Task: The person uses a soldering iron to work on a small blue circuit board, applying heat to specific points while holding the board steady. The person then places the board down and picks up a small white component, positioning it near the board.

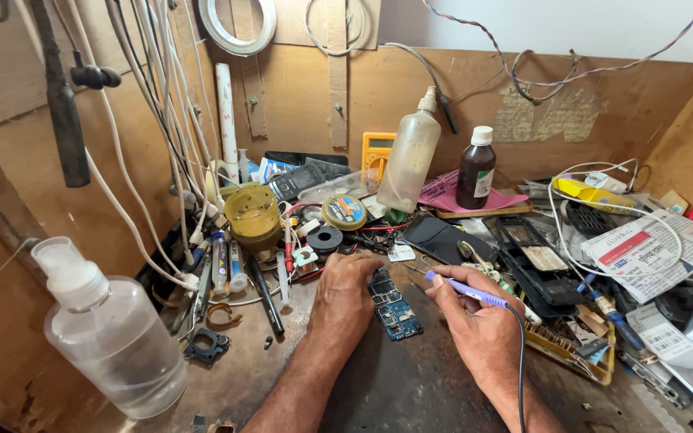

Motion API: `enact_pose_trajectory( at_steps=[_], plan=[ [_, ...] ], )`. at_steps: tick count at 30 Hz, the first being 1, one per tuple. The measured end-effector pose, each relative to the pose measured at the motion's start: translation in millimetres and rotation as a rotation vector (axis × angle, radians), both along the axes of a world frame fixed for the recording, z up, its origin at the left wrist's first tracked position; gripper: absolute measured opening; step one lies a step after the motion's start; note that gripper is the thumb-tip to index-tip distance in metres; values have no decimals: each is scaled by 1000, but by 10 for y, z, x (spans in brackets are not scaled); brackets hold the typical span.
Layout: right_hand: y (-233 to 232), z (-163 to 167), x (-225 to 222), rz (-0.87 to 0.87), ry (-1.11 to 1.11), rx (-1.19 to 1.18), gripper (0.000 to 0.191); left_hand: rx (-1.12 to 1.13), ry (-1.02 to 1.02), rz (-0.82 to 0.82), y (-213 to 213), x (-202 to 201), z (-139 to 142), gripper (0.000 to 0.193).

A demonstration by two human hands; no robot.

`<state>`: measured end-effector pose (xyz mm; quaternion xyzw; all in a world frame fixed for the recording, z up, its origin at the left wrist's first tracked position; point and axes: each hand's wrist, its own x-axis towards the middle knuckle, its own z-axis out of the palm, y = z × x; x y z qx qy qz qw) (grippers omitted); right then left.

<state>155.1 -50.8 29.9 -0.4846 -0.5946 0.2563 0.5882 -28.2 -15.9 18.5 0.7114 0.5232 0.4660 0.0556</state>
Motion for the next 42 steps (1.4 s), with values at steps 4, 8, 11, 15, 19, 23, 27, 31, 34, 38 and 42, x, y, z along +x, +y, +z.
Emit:
enact_pose_trajectory(
  at_steps=[4,8,11,15,19,23,27,31,34,38,42],
  plan=[
    [9,-13,4,-7,-5,6,18,44,-9,28,45,-7,-56,25],
    [20,-25,14,-7,-14,-12,19,25,-32,29,74,-8,-82,23],
    [20,-27,14,-7,-22,-5,19,39,-28,19,77,-1,-66,19],
    [5,-11,7,-4,-41,14,19,10,-31,17,52,14,-21,13],
    [-15,27,7,-30,-115,-8,21,-73,-71,4,20,33,28,11],
    [-13,58,1,8,-102,11,24,-9,-97,-12,-9,32,47,11],
    [29,63,-15,43,-112,7,29,-24,-78,2,-1,35,44,10],
    [121,52,-54,94,-160,17,24,-65,-83,26,16,45,26,11],
    [218,50,-113,100,-283,128,21,-45,-72,18,24,37,24,12],
    [299,60,-200,62,-383,164,25,-32,-81,16,17,33,43,13],
    [314,73,-285,73,-468,226,32,-34,-110,-11,-15,33,50,17]
  ],
)
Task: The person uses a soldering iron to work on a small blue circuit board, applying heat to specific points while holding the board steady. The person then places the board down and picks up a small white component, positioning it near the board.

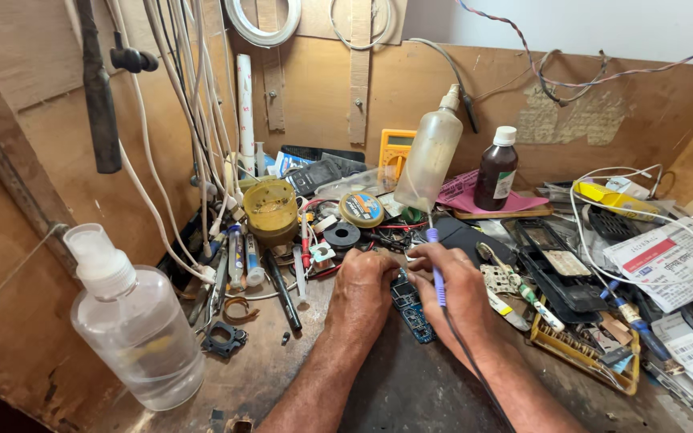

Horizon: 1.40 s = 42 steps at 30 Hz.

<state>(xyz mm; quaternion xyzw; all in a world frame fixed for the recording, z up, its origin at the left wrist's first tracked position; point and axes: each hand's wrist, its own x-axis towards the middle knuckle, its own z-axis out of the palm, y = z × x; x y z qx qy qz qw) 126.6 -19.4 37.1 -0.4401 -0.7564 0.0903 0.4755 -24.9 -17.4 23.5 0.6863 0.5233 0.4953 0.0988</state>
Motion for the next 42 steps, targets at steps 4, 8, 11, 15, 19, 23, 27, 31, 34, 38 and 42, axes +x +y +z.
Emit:
enact_pose_trajectory(
  at_steps=[4,8,11,15,19,23,27,31,34,38,42],
  plan=[
    [-3,3,-53,1,-103,67,34,33,-6,0,10,2,-8,18],
    [34,-1,-74,6,-177,132,37,16,18,20,22,-2,-22,18],
    [54,-17,-73,-17,-172,116,34,1,7,29,19,4,-6,16],
    [64,-47,-68,-61,-132,77,30,-2,-44,8,-23,8,32,19],
    [76,-72,-54,-53,-80,60,31,23,-34,-14,-54,12,52,20],
    [100,-90,-44,-59,-44,61,31,68,36,-17,-59,26,27,20],
    [109,-87,-41,-58,13,13,29,97,66,-31,-34,19,1,22],
    [101,-58,-45,-83,41,-28,25,76,48,-35,-18,18,1,18],
    [91,-37,-50,-71,53,-26,24,76,42,-17,-25,22,11,16],
    [77,-30,-56,-85,15,-19,24,28,25,-2,-37,26,26,10],
    [65,-30,-53,-92,-29,10,23,52,19,-3,-43,24,29,10]
  ],
)
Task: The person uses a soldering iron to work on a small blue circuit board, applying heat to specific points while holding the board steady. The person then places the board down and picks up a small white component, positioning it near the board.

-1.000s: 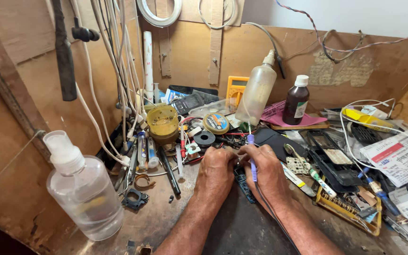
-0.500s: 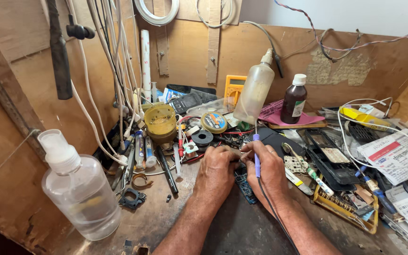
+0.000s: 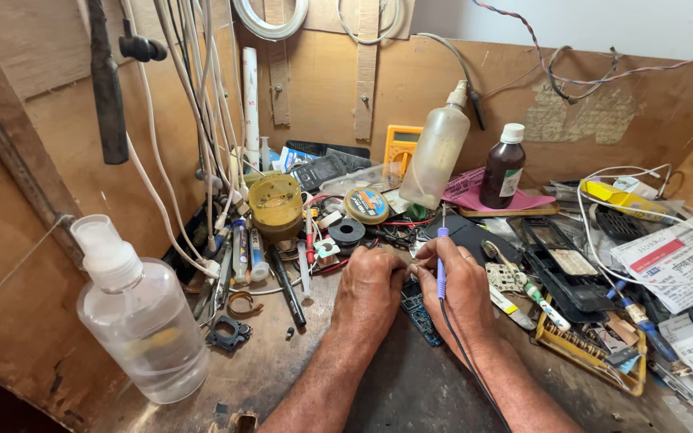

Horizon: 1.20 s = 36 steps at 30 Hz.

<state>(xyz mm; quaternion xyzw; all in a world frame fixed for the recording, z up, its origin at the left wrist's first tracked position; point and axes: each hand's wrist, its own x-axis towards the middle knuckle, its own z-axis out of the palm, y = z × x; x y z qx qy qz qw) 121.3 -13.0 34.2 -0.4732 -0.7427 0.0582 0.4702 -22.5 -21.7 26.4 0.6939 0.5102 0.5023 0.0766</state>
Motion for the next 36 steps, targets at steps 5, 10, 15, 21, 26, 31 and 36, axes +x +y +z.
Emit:
enact_pose_trajectory(
  at_steps=[5,10,15,21,26,31,36],
  plan=[
    [-7,-6,8,13,26,-14,22,18,40,14,15,2,-20,10],
    [-56,-12,24,5,98,-45,23,28,60,25,34,1,-55,12],
    [-230,20,125,10,208,-172,27,25,46,45,33,-3,-89,9],
    [-399,23,156,-45,22,-140,51,10,-7,61,33,-7,-85,8],
    [-414,47,142,-12,4,-187,57,-47,-40,124,13,-35,-62,9],
    [-441,66,124,-23,6,-210,59,-111,-18,103,31,-57,-87,19],
    [-444,70,125,-18,-14,-217,60,-145,14,99,100,-66,-119,21]
  ],
)
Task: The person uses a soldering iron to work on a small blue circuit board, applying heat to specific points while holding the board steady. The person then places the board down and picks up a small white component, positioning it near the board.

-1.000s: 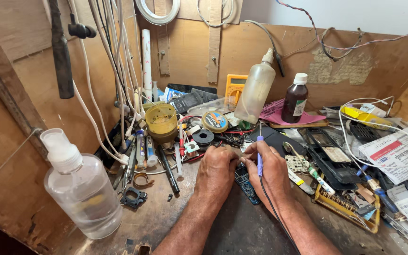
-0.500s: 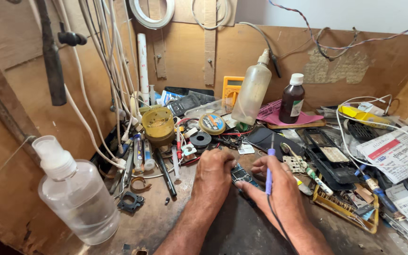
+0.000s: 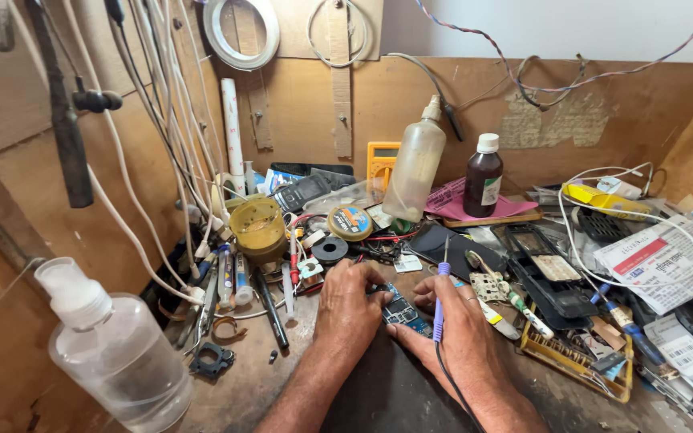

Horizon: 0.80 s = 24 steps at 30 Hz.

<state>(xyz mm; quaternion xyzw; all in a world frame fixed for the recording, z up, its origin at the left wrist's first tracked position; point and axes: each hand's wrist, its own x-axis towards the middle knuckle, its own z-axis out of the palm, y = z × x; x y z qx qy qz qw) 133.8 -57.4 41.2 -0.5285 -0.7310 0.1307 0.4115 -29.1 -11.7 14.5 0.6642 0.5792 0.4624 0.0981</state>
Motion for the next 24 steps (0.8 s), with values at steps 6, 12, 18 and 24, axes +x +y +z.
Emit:
enact_pose_trajectory(
  at_steps=[6,12,18,24],
  plan=[
    [6,-6,-11,9,19,9,60,6,1,-72,14,-6,96,24],
    [2,-11,-7,30,18,45,60,-45,9,-105,-46,-10,212,25],
    [6,-4,-11,29,27,24,59,-55,-85,-119,-31,3,229,16],
    [-2,4,-10,5,5,6,58,-32,-123,-76,-42,15,211,15]
  ],
)
